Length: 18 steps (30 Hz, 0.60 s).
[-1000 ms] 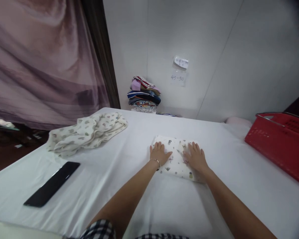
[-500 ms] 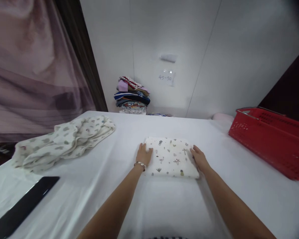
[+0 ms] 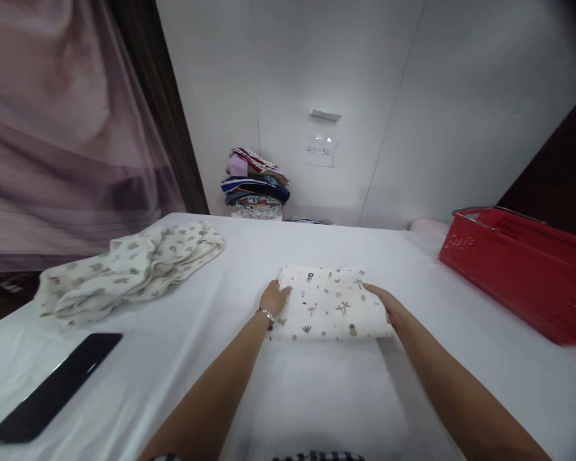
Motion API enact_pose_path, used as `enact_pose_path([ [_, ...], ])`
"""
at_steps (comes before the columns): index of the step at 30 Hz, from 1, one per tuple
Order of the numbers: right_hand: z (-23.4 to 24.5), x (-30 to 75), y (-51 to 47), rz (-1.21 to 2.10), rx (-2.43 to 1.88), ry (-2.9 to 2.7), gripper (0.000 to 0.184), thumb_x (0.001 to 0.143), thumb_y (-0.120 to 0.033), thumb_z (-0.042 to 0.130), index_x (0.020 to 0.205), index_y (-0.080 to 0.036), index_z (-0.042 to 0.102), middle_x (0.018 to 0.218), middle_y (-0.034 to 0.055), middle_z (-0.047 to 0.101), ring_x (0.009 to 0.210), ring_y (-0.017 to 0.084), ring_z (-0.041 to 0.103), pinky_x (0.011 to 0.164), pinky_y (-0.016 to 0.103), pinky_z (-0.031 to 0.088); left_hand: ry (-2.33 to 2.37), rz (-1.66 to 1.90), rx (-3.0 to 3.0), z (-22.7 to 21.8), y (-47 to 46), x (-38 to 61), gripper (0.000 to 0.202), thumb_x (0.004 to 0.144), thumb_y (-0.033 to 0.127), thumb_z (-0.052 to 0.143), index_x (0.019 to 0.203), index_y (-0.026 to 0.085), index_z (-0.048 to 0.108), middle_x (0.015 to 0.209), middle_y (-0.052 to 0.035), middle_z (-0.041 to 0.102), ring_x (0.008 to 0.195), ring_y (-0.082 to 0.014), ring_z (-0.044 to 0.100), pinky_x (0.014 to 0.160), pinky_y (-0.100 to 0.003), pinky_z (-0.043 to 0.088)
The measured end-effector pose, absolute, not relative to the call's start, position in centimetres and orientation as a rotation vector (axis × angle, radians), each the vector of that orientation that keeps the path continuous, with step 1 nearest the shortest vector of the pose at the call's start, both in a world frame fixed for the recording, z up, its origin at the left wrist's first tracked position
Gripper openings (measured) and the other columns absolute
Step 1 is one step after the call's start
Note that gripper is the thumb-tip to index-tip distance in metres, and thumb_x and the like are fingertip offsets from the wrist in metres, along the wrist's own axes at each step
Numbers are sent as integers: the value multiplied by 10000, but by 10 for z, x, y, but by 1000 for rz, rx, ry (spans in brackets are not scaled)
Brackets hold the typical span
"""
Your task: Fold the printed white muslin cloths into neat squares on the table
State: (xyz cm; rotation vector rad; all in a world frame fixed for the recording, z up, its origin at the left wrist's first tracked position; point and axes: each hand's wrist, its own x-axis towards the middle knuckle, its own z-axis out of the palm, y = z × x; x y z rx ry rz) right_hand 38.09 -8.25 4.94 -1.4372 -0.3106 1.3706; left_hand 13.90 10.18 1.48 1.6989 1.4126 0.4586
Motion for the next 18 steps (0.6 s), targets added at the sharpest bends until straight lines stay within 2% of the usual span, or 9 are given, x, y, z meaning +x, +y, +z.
enact_pose_path([
  [3,90,380,-69,1190,-1473,-527,381,735,-315,587,1044,-91,586,879,152,688,777,261,658,711,388,524,1369,462,1588,19,95,138,559,711,354,620,1196,125,462,1222,-176,539,1130,-281,496,934,-366,357],
  [7,188,370,-41,932,-1533,-902,427,691,-273,665,1073,-104,576,869,122,684,719,251,649,671,417,519,1222,448,1394,30,79,144,604,776,393,560,1283,126,368,1231,-176,533,1021,-227,577,823,-322,450],
  [10,267,344,-24,617,-1759,-1273,408,697,-262,656,1071,-118,578,865,65,662,742,220,633,726,466,485,1086,450,1292,41,66,145,567,814,423,513,1284,143,364,1255,-169,514,941,-190,617,765,-288,484],
  [12,302,318,-15,330,-1959,-1593,364,701,-266,630,1034,-123,595,864,43,636,791,216,617,790,495,444,981,464,1234,47,59,141,542,816,452,506,1252,148,402,1271,-168,501,937,-188,621,777,-287,489],
  [15,308,270,-5,-38,-2121,-1949,315,682,-223,638,974,-116,589,843,45,605,887,258,591,819,488,424,807,486,1071,53,51,127,559,797,507,511,1213,141,438,1274,-181,497,963,-214,613,835,-331,479],
  [18,259,216,5,-48,-2174,-2138,351,679,-149,617,1020,-129,536,828,70,623,851,263,610,759,419,467,685,502,901,49,41,104,620,801,616,397,1204,148,451,1279,-167,499,1035,-239,580,880,-375,462],
])
